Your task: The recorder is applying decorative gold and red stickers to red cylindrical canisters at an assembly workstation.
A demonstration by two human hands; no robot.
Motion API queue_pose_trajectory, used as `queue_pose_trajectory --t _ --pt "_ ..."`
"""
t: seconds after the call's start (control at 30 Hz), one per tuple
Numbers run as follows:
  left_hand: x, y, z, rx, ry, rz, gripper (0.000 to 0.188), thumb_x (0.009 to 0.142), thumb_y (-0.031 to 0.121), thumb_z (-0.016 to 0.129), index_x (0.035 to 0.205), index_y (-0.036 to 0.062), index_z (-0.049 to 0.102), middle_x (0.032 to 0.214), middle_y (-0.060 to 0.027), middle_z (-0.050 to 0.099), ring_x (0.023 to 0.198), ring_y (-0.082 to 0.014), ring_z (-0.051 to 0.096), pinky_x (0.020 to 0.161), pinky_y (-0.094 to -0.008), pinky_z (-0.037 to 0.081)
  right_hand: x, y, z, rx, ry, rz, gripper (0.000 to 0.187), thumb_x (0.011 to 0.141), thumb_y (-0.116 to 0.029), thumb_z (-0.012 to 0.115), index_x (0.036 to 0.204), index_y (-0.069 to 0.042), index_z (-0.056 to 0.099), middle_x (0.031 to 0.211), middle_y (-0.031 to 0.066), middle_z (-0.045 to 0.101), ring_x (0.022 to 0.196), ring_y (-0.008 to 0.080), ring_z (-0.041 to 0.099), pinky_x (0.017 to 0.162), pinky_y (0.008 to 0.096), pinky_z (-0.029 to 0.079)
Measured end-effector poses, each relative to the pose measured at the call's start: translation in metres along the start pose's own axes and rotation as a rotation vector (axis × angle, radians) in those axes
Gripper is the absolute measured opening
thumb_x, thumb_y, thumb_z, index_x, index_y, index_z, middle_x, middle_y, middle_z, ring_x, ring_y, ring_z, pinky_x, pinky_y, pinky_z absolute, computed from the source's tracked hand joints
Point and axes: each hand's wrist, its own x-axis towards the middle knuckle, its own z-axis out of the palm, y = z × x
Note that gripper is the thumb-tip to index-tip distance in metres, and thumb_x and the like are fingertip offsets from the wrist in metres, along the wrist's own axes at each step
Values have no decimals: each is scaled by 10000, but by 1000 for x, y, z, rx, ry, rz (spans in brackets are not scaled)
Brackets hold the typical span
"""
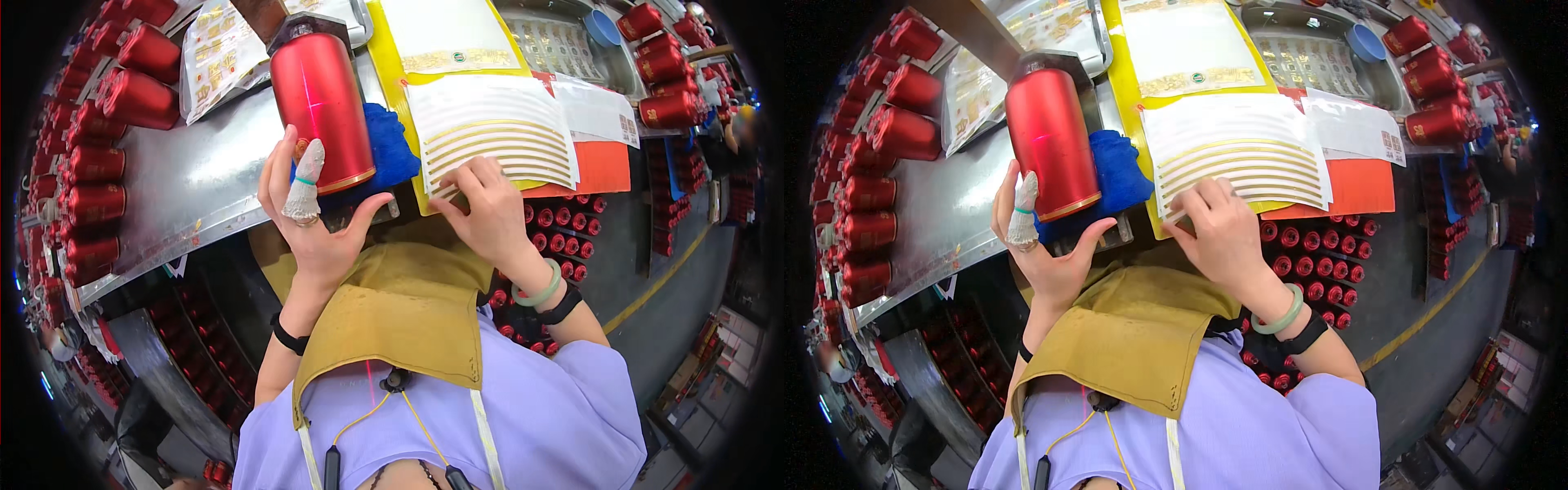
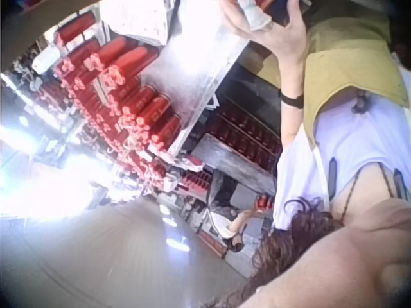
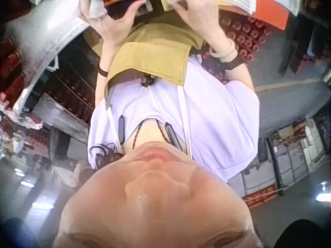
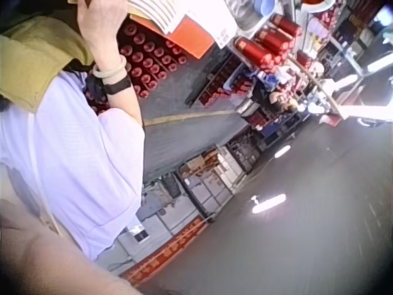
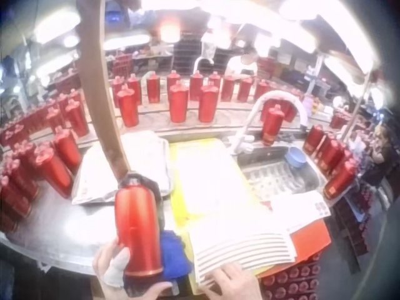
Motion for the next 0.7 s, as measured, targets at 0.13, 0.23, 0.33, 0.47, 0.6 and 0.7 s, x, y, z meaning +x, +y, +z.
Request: queue_pose_trajectory --t 0.13,0.23,0.33,0.47,0.6,0.7 --pt "-8 5 -3 -26 24 68 944 681 322 972 1453 53 499 1427 -150 526 1282 -333 508 1074 -430 384 9 10 4 -110 75 -38 306 738 -173 871 937 -82 657 894 66 595 851 273 617 671 389 514" --pt "-17 9 1 -76 75 112 722 696 310 970 1272 61 614 1254 -84 598 1108 -281 565 945 -391 441 7 7 -7 -14 -21 -46 313 731 -197 871 934 -93 656 897 58 577 860 271 609 664 394 507" --pt "-18 17 3 -152 108 103 506 708 250 969 1091 77 687 1091 -40 644 924 -248 608 811 -356 478 1 9 -5 -11 -106 -73 332 727 -224 871 940 -107 645 913 56 559 880 269 605 675 394 501" --pt "-27 18 13 -370 -17 124 501 697 77 961 1101 24 670 967 -64 679 811 -194 643 715 -302 542 1 8 -2 -25 -48 -99 284 743 -181 851 916 -111 637 892 45 556 865 263 601 673 389 490" --pt "-34 23 21 -509 -154 10 489 745 36 919 1162 -13 667 980 -89 746 770 -167 705 709 -269 582 3 12 1 -96 -7 -145 189 789 -103 812 879 -82 647 848 59 585 808 267 619 659 385 505" --pt "-36 26 30 -392 -267 26 403 779 31 875 1123 -5 670 983 -99 734 812 -218 706 725 -314 572 5 16 3 -12 81 -15 151 820 -86 771 863 -66 628 824 71 581 772 278 618 644 394 503"
